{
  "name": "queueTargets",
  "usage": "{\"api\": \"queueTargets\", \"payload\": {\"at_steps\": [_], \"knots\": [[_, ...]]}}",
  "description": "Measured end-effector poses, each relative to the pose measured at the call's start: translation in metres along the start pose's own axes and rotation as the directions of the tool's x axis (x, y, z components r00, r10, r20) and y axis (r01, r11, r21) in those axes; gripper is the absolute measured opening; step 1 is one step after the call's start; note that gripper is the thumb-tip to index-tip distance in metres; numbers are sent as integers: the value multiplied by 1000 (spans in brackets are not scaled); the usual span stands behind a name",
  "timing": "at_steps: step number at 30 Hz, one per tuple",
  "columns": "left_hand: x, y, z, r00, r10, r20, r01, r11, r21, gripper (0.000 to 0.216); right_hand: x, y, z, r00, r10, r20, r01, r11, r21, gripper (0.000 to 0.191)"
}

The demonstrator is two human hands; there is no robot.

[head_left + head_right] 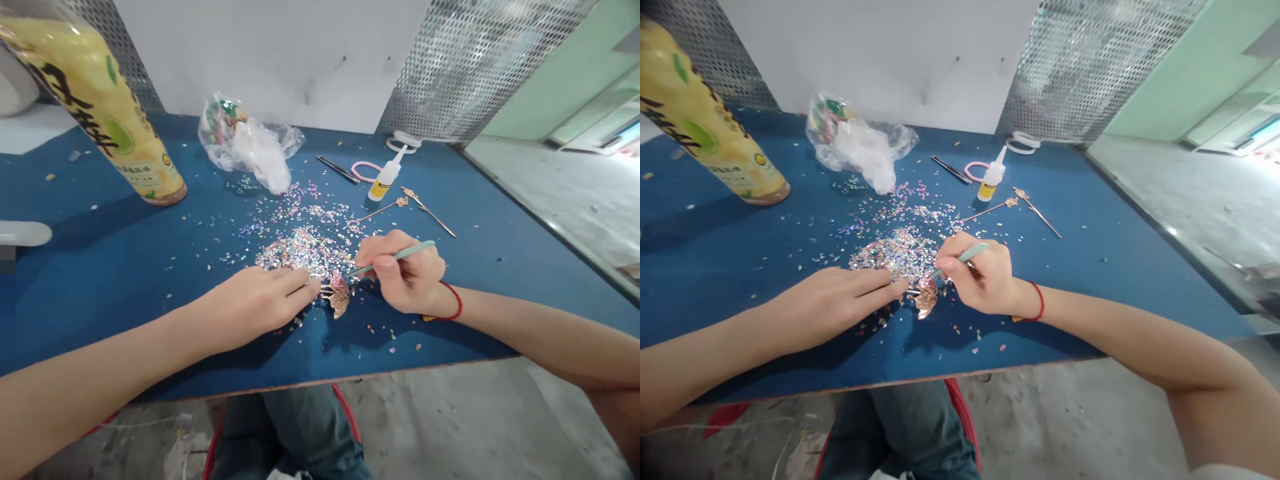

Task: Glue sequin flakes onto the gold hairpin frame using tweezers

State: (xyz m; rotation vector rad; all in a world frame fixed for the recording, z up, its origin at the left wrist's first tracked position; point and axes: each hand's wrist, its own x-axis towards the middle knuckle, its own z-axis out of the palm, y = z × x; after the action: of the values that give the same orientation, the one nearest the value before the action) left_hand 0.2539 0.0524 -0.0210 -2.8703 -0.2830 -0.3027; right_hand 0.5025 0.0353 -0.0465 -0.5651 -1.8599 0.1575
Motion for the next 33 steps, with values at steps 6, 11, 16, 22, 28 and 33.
{"api": "queueTargets", "payload": {"at_steps": [6, 11, 16, 22, 28, 33], "knots": [[4, 4, 4, 996, -13, -86, 13, 1000, -6, 26, 11, -15, -6, 980, -51, 191, 63, 996, -61, 20], [6, 5, 2, 999, -16, 28, 17, 999, -34, 19, 15, -19, -6, 978, -68, 196, 102, 980, -169, 17], [8, 5, -2, 994, -36, 100, 38, 999, -17, 17, 8, -15, 0, 978, -160, 132, 187, 954, -234, 17], [9, 6, -1, 990, -40, 133, 43, 999, -21, 21, 4, -13, 1, 970, -205, 132, 233, 938, -256, 17], [8, 6, -4, 986, -54, 160, 56, 998, -10, 19, 4, -16, 1, 979, -155, 134, 191, 925, -328, 21], [7, 6, -3, 985, -46, 169, 49, 999, -14, 19, 6, -20, 1, 981, -129, 145, 174, 912, -370, 26]]}}
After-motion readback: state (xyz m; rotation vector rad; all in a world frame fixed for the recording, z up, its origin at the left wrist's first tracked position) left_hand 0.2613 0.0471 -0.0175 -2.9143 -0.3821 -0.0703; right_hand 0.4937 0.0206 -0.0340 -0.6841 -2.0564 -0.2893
